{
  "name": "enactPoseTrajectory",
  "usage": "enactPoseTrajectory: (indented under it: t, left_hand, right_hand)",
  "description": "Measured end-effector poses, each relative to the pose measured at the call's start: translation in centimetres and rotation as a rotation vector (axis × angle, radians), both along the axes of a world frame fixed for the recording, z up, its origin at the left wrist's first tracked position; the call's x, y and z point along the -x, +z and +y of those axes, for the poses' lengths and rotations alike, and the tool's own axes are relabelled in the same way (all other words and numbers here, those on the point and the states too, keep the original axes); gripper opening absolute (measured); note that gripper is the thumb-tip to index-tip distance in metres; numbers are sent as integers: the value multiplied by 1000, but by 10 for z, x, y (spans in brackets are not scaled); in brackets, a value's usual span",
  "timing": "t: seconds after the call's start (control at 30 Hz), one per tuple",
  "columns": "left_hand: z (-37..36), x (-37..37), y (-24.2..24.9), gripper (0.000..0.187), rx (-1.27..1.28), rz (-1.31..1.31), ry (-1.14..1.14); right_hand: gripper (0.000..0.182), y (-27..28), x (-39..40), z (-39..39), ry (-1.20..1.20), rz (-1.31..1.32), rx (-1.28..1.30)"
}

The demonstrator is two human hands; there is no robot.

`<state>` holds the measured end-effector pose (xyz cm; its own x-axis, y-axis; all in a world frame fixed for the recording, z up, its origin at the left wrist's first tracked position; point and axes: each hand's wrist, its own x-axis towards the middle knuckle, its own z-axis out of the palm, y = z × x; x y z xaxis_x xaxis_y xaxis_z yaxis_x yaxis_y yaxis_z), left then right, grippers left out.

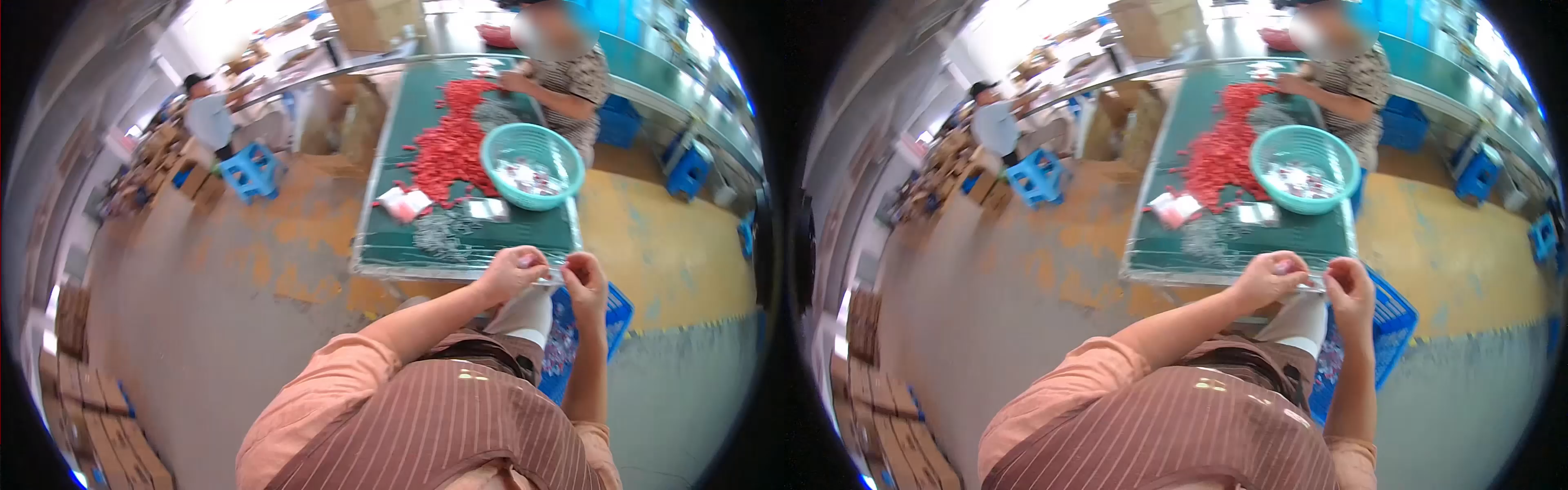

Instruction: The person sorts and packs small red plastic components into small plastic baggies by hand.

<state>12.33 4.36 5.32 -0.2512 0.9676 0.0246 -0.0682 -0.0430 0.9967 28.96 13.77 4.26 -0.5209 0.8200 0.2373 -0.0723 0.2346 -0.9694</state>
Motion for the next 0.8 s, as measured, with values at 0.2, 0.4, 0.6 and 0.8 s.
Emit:
enactPoseTrajectory:
  t: [0.2,0.4,0.6,0.8]
  left_hand:
    - [8,9,16,11,164,113,-81]
    - [13,48,-22,5,160,-71,-116]
    - [27,93,-32,4,147,-238,-192]
    - [22,166,-24,6,243,-255,-84]
  right_hand:
    - [20,16,5,-11,-86,-162,-71]
    - [15,2,51,-17,11,-90,107]
    - [15,14,81,-2,26,-169,191]
    - [7,34,66,16,-357,-458,34]
